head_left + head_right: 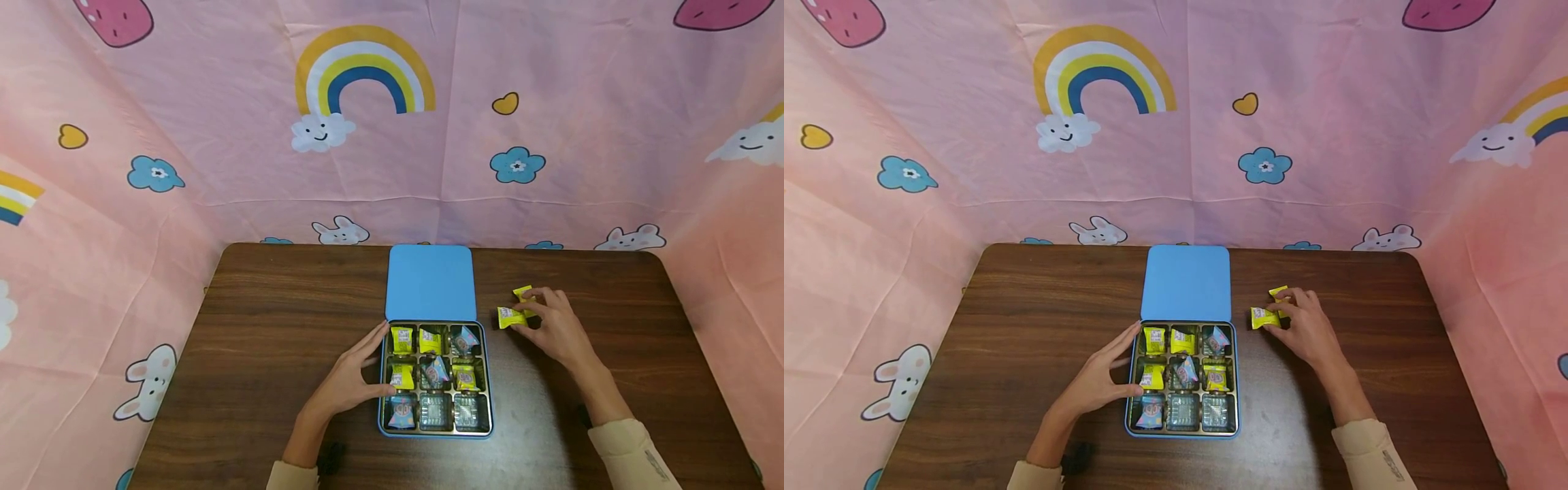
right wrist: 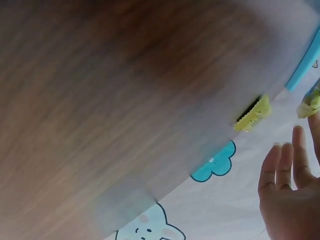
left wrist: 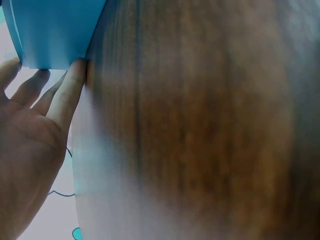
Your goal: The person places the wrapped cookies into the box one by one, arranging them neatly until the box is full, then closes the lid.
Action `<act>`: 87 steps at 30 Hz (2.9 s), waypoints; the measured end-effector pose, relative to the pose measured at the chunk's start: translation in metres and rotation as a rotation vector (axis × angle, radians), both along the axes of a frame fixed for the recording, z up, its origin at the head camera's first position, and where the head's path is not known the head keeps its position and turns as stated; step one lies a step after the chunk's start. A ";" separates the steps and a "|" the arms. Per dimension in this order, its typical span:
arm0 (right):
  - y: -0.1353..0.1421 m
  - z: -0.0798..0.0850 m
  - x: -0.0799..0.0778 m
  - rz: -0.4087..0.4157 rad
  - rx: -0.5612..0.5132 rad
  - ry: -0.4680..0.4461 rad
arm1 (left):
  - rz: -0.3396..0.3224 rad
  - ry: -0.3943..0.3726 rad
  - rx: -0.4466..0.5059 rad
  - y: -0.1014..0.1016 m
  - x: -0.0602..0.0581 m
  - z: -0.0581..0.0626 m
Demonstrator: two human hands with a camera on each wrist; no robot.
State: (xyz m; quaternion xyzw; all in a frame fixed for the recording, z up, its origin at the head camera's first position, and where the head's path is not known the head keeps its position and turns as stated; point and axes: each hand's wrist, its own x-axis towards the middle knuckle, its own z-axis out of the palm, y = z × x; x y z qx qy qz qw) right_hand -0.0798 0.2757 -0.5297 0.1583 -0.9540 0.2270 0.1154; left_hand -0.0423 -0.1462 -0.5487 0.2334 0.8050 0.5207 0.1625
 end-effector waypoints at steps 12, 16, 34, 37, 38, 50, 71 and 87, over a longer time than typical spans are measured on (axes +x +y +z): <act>-0.003 -0.003 0.010 -0.020 -0.049 -0.080 | -0.005 0.023 -0.003 0.000 0.000 -0.004; -0.004 -0.004 0.011 -0.021 -0.050 -0.070 | -0.009 0.034 -0.003 0.000 0.000 -0.006; 0.001 -0.008 0.013 0.000 -0.030 -0.099 | -0.018 0.031 0.015 0.002 -0.003 -0.004; 0.001 -0.009 0.014 0.000 -0.016 -0.140 | -0.018 0.030 0.011 0.002 -0.002 -0.004; 0.001 -0.010 0.013 0.003 -0.013 -0.154 | -0.016 0.028 0.006 0.002 -0.002 -0.004; -0.003 -0.010 0.013 0.000 -0.014 -0.211 | -0.008 0.035 0.001 -0.001 -0.001 -0.004; -0.003 -0.011 0.011 0.004 -0.041 -0.259 | -0.004 0.012 -0.006 0.000 0.000 0.000; -0.006 -0.001 0.017 0.019 -0.041 -0.062 | -0.010 0.030 0.004 -0.001 -0.003 0.000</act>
